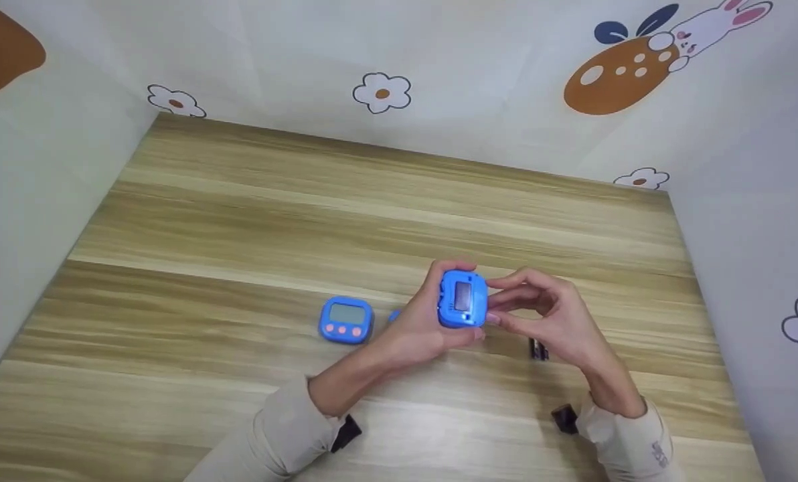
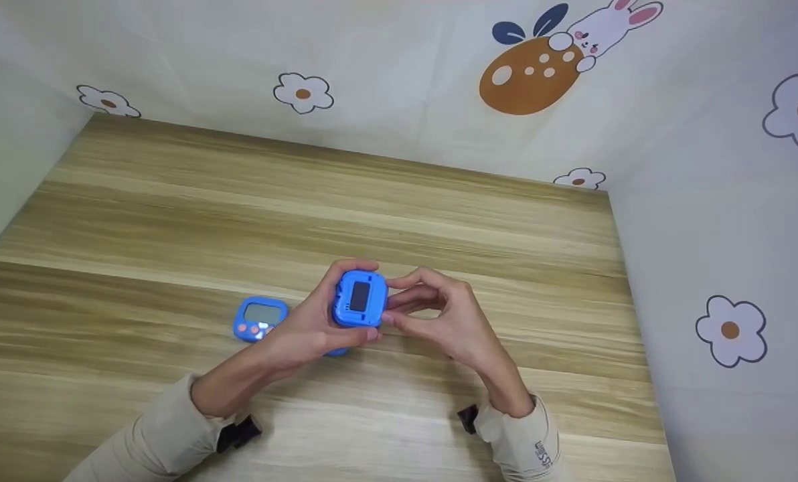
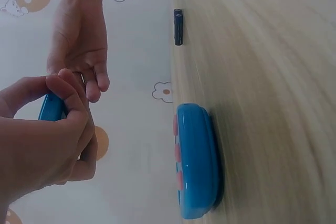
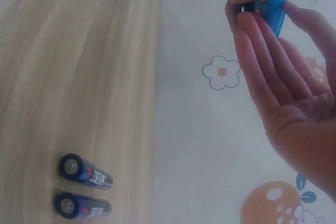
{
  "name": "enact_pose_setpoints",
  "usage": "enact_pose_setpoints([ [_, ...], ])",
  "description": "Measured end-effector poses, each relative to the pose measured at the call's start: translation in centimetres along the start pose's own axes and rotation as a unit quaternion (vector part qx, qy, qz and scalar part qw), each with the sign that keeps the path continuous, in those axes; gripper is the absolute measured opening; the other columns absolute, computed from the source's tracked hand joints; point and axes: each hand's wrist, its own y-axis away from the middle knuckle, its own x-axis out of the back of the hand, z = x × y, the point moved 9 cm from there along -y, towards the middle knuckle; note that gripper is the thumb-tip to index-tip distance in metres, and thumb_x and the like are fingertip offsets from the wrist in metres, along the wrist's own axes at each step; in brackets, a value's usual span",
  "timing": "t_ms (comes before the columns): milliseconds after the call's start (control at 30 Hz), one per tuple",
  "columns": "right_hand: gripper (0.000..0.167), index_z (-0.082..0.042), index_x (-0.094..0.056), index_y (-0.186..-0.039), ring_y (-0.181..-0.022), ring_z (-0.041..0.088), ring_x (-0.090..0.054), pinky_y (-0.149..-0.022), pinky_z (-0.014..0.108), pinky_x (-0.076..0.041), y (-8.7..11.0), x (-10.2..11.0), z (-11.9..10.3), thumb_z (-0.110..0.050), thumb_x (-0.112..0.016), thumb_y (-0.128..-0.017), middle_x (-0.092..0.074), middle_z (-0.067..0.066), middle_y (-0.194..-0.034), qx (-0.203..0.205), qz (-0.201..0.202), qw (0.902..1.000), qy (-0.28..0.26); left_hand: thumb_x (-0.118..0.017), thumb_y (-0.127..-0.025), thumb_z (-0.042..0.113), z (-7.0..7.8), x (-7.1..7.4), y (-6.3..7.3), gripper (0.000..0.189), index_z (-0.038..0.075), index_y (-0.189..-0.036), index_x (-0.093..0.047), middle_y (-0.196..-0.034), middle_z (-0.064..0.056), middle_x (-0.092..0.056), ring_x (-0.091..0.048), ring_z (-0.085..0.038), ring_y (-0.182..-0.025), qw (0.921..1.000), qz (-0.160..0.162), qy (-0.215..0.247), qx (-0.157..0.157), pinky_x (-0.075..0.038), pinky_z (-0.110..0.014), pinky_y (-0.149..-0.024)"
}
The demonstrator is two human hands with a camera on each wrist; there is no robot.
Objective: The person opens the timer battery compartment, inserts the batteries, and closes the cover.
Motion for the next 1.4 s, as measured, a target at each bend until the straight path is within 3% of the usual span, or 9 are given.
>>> enact_pose_setpoints([
  [300,0.033,0.000,-0.066,-0.109,-0.093,0.033,-0.069,-0.088,0.043,-0.053,0.0,-0.2,-0.2,0.006,-0.078,-0.079,-0.071,0.016,-0.104,-0.004,0.000,0.9999,-0.014,-0.076,-0.079,-0.002,0.0,-0.1,0.1,0.080,0.022,-0.141,-0.030,-0.135,-0.008,-0.044,-0.051,-0.023,-0.118,0.9999,0.009,-0.005,0.004,-0.045,-0.036,-0.098],
  [500,0.034,0.000,-0.064,-0.110,-0.095,0.032,-0.068,-0.090,0.040,-0.052,-0.2,-0.4,-0.3,0.006,-0.077,-0.079,-0.071,0.015,-0.105,-0.011,-0.007,0.9999,-0.006,-0.076,-0.080,-0.002,0.1,0.0,0.2,0.081,0.025,-0.141,-0.030,-0.136,-0.008,-0.043,-0.050,-0.023,-0.120,0.9999,0.004,-0.006,0.011,-0.044,-0.037,-0.099],
  [767,0.045,0.002,-0.056,-0.121,-0.093,0.031,-0.067,-0.087,0.039,-0.053,-0.2,-0.8,-0.4,0.009,-0.075,-0.081,-0.070,0.015,-0.099,-0.009,-0.033,0.9993,0.013,-0.078,-0.077,0.002,0.4,0.3,0.3,0.093,0.020,-0.143,-0.015,-0.138,-0.012,-0.039,-0.048,-0.022,-0.121,0.9960,-0.013,-0.088,0.013,-0.040,-0.035,-0.102],
  [1000,0.050,-0.007,-0.057,-0.130,-0.095,0.030,-0.067,-0.089,0.038,-0.052,0.0,-0.7,0.3,-0.001,-0.076,-0.084,-0.070,0.011,-0.099,-0.030,-0.035,0.9988,0.016,-0.078,-0.074,-0.005,0.3,0.9,0.0,0.086,0.015,-0.140,-0.026,-0.138,-0.012,-0.041,-0.047,-0.023,-0.123,0.9910,0.005,-0.132,0.019,-0.040,-0.036,-0.103],
  [1167,0.049,-0.009,-0.059,-0.130,-0.095,0.030,-0.066,-0.090,0.037,-0.051,0.0,-0.4,0.6,-0.005,-0.077,-0.084,-0.070,0.010,-0.098,-0.027,-0.034,0.9989,0.019,-0.083,-0.072,0.001,0.6,1.5,-0.1,0.082,0.013,-0.139,-0.037,-0.132,-0.006,-0.042,-0.047,-0.021,-0.121,0.9828,0.025,-0.183,0.004,-0.038,-0.036,-0.104],
  [1400,0.049,-0.008,-0.058,-0.130,-0.097,0.029,-0.066,-0.092,0.036,-0.050,0.0,-0.4,0.5,-0.003,-0.075,-0.085,-0.069,0.010,-0.100,-0.028,-0.033,0.9988,0.021,-0.090,-0.070,0.019,1.3,2.1,0.1,0.080,0.015,-0.137,-0.046,-0.127,-0.005,-0.038,-0.048,-0.021,-0.115,0.9572,0.053,-0.284,-0.012,-0.042,-0.037,-0.099],
])
